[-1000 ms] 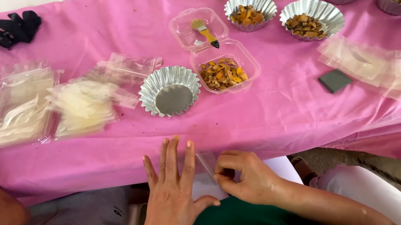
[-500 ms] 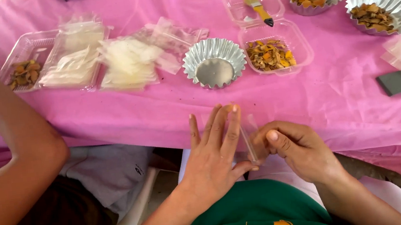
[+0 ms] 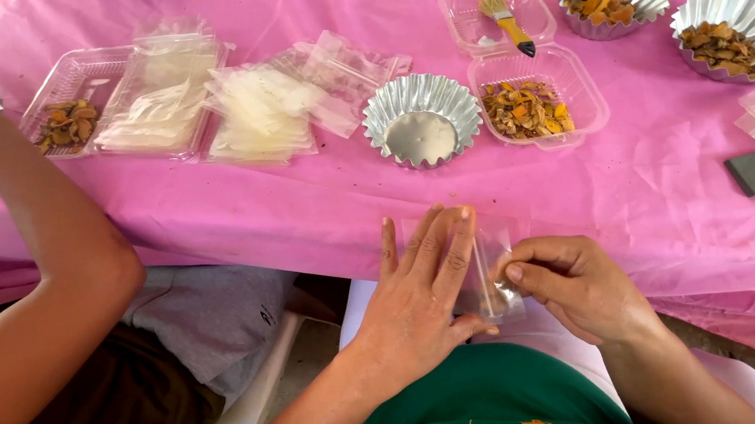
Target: The person uses a brush to transfer dried fruit pieces from a metal cupcake liner into a plastic container. They then pick up a small plastic bag, open it, and transfer the dried fruit from the container into the bag.
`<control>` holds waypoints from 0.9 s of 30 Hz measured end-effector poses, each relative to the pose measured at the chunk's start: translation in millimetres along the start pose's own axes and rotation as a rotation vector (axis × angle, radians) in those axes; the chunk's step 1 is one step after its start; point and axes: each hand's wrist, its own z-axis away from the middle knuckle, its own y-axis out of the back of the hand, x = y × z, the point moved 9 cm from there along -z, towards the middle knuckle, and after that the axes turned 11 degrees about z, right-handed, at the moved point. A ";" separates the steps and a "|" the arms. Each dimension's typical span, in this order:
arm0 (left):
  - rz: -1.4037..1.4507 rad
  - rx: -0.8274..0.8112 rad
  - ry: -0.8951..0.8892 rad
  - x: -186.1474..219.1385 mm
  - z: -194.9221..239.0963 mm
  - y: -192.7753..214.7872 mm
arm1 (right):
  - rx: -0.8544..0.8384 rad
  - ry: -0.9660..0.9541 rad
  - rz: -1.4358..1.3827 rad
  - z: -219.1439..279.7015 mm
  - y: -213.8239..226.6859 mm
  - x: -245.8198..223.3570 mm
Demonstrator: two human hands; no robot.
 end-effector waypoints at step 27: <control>0.291 0.026 -0.047 16.7 -8.5 20.4 | -0.230 0.109 -0.195 6.5 -35.8 -34.1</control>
